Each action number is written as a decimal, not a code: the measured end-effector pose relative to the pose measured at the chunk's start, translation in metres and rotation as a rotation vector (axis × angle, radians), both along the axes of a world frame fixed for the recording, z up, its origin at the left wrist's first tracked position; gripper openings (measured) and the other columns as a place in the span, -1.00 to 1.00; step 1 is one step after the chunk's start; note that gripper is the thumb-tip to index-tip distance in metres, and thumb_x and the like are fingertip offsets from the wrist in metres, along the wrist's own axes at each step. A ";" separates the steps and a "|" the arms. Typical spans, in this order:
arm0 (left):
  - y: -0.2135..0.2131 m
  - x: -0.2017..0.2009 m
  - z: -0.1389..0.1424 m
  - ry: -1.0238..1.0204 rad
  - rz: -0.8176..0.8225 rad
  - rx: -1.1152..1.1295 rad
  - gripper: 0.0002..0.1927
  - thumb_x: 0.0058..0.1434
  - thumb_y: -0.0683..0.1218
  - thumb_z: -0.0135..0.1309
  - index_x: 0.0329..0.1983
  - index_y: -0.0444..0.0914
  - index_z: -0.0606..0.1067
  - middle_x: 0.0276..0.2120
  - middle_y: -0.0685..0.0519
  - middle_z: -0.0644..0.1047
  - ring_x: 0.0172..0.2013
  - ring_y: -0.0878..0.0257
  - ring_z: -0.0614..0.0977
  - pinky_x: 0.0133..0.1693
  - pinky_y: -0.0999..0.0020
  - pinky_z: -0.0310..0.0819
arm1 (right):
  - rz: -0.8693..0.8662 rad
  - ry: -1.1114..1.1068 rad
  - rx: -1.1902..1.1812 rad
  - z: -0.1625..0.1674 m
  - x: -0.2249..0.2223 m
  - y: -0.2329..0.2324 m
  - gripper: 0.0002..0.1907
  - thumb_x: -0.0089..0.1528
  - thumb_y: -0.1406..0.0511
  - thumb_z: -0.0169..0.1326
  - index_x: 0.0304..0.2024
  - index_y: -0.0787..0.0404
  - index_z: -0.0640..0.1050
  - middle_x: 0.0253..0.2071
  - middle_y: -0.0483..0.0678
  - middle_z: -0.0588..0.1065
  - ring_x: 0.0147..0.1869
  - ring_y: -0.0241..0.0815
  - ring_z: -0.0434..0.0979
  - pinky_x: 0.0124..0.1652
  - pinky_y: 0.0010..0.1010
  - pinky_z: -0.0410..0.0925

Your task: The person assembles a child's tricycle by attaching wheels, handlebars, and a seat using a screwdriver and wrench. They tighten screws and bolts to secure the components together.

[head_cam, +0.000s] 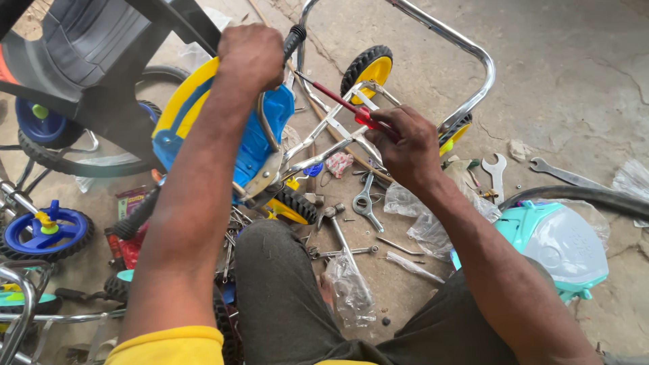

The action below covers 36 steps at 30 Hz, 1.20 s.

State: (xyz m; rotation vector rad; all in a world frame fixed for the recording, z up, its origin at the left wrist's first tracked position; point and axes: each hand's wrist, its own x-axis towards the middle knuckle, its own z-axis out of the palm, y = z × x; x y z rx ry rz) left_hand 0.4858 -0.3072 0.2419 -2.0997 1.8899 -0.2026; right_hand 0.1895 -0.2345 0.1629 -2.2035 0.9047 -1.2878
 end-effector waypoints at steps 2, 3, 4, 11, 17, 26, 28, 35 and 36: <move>0.007 0.004 0.004 0.016 -0.007 0.031 -0.64 -0.01 -0.09 0.31 -0.12 -0.26 0.66 -0.10 -0.15 0.64 -0.10 -0.03 0.69 -0.12 0.10 0.57 | 0.019 0.007 0.048 0.001 -0.004 0.001 -0.72 0.18 0.38 0.37 -0.07 0.26 0.64 -0.24 0.02 0.57 -0.31 -0.17 0.59 -0.33 -0.36 0.44; 0.010 0.003 0.004 -0.023 0.010 0.017 -0.62 -0.01 -0.04 0.32 -0.10 -0.23 0.66 -0.10 -0.12 0.64 -0.09 -0.01 0.68 -0.08 0.03 0.52 | 0.028 0.009 0.073 0.001 -0.005 0.001 -0.73 0.18 0.39 0.36 -0.06 0.26 0.64 -0.24 0.01 0.57 -0.33 -0.18 0.58 -0.35 -0.36 0.44; 0.014 0.003 0.003 -0.063 0.026 0.001 -0.60 0.00 0.01 0.34 -0.09 -0.21 0.65 -0.10 -0.08 0.65 -0.07 0.00 0.67 -0.03 -0.05 0.46 | 0.034 -0.007 0.059 0.001 -0.005 0.001 -0.73 0.19 0.39 0.35 -0.06 0.26 0.64 -0.22 0.01 0.58 -0.31 -0.18 0.59 -0.33 -0.37 0.45; 0.024 0.002 -0.008 -0.036 0.040 -0.186 -0.83 0.09 -0.05 0.25 -0.26 -0.18 0.69 -0.25 -0.11 0.67 -0.22 0.00 0.72 -0.31 0.09 0.59 | 0.061 -0.021 0.069 -0.002 0.004 0.002 -0.72 0.22 0.37 0.32 -0.02 0.24 0.62 -0.18 0.00 0.58 -0.26 -0.19 0.64 -0.28 -0.39 0.52; 0.016 0.003 -0.008 -0.003 0.057 -0.157 -0.69 -0.04 0.04 0.32 -0.26 -0.19 0.68 -0.26 -0.12 0.67 -0.21 0.00 0.71 -0.25 0.13 0.58 | 0.092 -0.030 0.112 -0.005 0.010 0.002 -0.69 0.22 0.38 0.31 0.01 0.25 0.61 -0.12 0.03 0.57 -0.22 -0.16 0.65 -0.25 -0.38 0.54; 0.022 -0.004 -0.006 -0.085 0.042 -0.194 -0.74 0.02 0.04 0.26 -0.29 -0.17 0.68 -0.33 -0.06 0.67 -0.29 0.06 0.71 -0.29 0.18 0.57 | 0.082 0.008 0.120 -0.005 0.009 -0.003 -0.70 0.21 0.38 0.31 0.00 0.24 0.60 -0.17 0.01 0.56 -0.28 -0.16 0.62 -0.31 -0.35 0.50; 0.022 -0.005 -0.006 -0.108 0.021 -0.187 -0.76 0.06 0.04 0.24 -0.30 -0.17 0.68 -0.34 -0.05 0.68 -0.30 0.08 0.72 -0.28 0.19 0.56 | 0.091 -0.002 0.118 -0.007 0.008 -0.004 -0.69 0.20 0.39 0.31 0.00 0.24 0.61 -0.18 0.00 0.56 -0.28 -0.16 0.61 -0.31 -0.35 0.49; 0.024 -0.003 -0.004 -0.103 0.022 -0.169 -0.79 0.08 0.00 0.22 -0.26 -0.15 0.69 -0.32 -0.06 0.68 -0.28 0.07 0.72 -0.29 0.17 0.58 | 0.120 -0.060 0.048 -0.021 0.007 -0.014 -0.68 0.19 0.40 0.30 0.01 0.22 0.60 -0.13 0.01 0.57 -0.21 -0.14 0.63 -0.26 -0.34 0.51; 0.024 -0.003 -0.004 -0.094 0.022 -0.164 -0.77 0.08 0.02 0.22 -0.26 -0.16 0.69 -0.32 -0.07 0.67 -0.28 0.06 0.72 -0.29 0.16 0.58 | 0.123 -0.070 0.037 -0.022 0.006 -0.015 -0.67 0.19 0.40 0.30 0.01 0.22 0.59 -0.11 0.01 0.58 -0.18 -0.13 0.64 -0.24 -0.34 0.52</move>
